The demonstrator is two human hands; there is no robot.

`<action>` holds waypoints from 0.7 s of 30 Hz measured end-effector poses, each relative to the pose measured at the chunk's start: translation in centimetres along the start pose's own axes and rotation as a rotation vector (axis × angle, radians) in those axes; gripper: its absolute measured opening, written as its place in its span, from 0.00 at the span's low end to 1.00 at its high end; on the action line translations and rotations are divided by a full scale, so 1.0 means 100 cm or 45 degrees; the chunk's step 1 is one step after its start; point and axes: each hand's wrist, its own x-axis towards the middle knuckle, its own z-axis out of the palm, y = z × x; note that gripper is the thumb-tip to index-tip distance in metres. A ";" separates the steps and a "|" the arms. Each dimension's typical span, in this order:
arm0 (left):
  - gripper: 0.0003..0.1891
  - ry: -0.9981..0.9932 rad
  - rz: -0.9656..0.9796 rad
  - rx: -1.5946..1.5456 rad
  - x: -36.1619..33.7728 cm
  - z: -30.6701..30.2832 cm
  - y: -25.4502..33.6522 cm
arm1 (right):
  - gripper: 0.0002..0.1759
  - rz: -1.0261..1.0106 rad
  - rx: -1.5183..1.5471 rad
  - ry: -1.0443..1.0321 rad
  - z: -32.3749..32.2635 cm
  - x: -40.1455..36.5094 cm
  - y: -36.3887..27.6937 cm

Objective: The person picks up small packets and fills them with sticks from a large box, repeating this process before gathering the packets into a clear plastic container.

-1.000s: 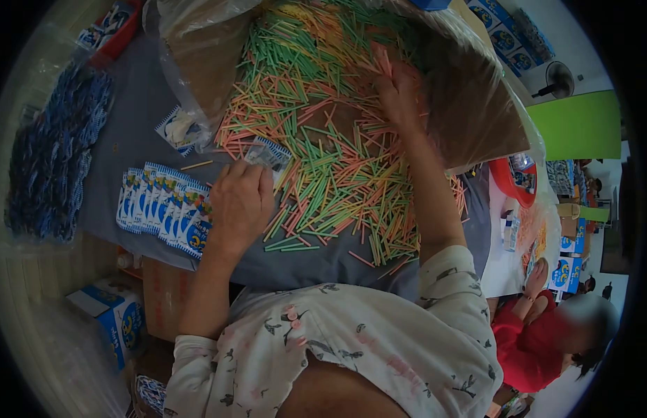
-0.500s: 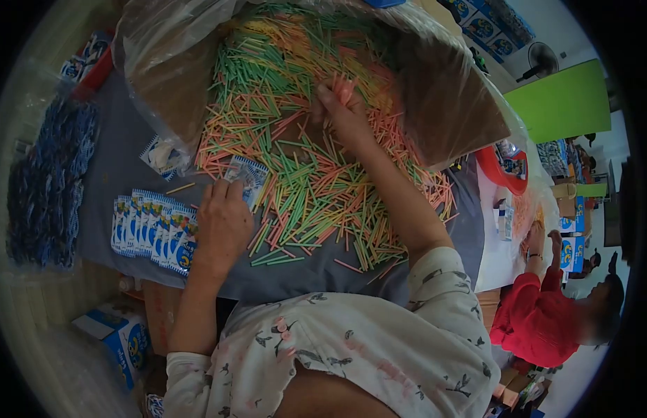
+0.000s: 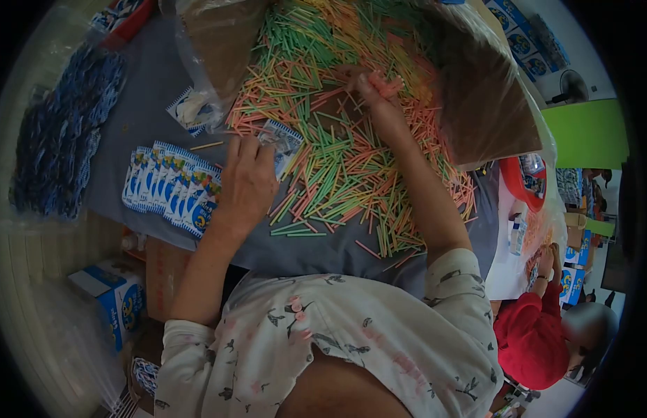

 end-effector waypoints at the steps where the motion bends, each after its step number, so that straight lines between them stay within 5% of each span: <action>1: 0.06 0.003 0.003 -0.002 -0.002 0.002 0.002 | 0.18 -0.003 0.087 0.011 0.000 -0.001 -0.005; 6: 0.07 -0.211 -0.092 -0.015 -0.017 -0.001 0.017 | 0.20 -0.089 0.148 0.022 -0.006 -0.001 -0.006; 12: 0.06 -0.195 -0.211 -0.264 -0.009 -0.020 0.001 | 0.20 0.170 -0.218 -0.276 -0.012 0.006 0.027; 15: 0.04 -0.066 -0.423 -0.851 -0.002 -0.019 -0.008 | 0.20 0.259 -0.052 -0.180 -0.009 0.001 -0.004; 21: 0.05 -0.079 -0.667 -1.262 0.031 -0.006 0.006 | 0.22 -0.173 0.812 -0.127 0.004 -0.008 -0.057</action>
